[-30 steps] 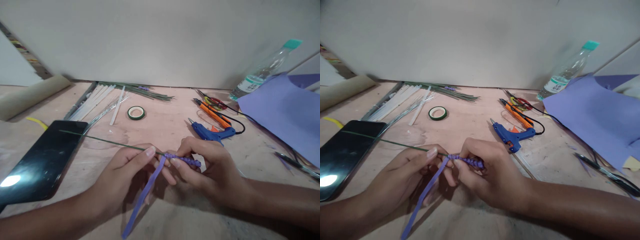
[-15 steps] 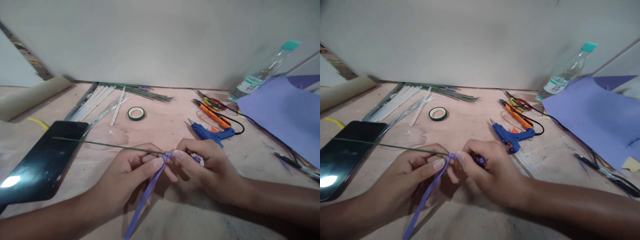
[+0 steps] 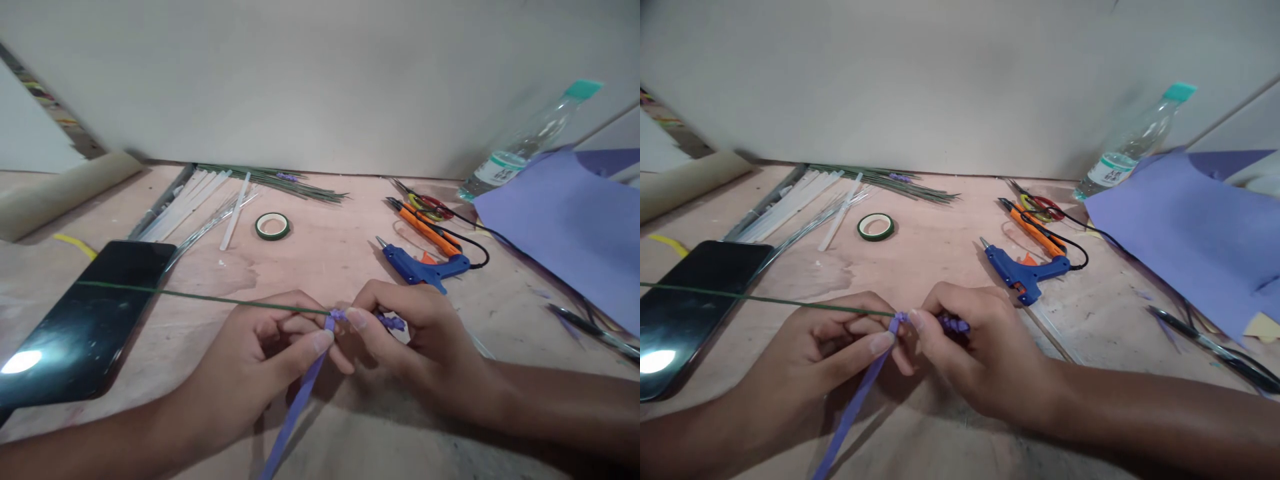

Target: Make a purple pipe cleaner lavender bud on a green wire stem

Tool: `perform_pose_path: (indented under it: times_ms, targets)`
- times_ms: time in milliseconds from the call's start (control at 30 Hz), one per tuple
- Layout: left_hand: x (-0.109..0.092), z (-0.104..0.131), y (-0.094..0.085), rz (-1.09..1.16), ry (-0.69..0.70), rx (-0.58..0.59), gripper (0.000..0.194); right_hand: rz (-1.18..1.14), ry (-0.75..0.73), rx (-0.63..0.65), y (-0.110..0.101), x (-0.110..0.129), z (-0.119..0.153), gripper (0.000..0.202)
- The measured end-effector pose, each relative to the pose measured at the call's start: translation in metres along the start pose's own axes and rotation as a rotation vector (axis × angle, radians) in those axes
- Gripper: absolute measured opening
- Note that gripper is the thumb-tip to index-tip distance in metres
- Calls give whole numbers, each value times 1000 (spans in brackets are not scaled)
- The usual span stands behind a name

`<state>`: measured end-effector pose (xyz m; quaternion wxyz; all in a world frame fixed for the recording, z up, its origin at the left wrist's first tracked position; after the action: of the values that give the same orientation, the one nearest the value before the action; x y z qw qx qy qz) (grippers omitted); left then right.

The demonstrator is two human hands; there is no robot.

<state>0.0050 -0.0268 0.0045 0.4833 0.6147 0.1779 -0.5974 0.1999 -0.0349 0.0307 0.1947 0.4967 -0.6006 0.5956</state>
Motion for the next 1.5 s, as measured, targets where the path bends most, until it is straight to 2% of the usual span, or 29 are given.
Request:
perform_pose_path:
  times_ms: [200,500,800,967,1133,1500]
  targets:
    - [6,3,6,230,-116,0,28,86,-31,-48,-1,2,1,24]
    - [10,4,5,218,-115,24,29,188,-102,-95,-3,2,2,21]
    - [5,2,7,249,-130,18,30,181,-111,-51,-3,3,2,19]
    - [7,2,5,293,-167,-28,41,152,-99,-10,-2,4,3,21]
    - [9,0,2,211,-181,-64,58,133,-118,21,-3,7,4,20]
    - [2,1,8,218,-172,-119,45,117,-149,20,0,10,5,22]
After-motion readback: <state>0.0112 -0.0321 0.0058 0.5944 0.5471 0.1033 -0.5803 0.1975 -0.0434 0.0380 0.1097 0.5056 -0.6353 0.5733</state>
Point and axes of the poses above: each hand's wrist, its own z-axis away from the middle knuckle, its own y-axis out of the palm, x = y × z, the point moved 3 cm from there along -z, towards the middle knuckle, and after that the axes turned 9 degrees about z, right-handed, at the moved point
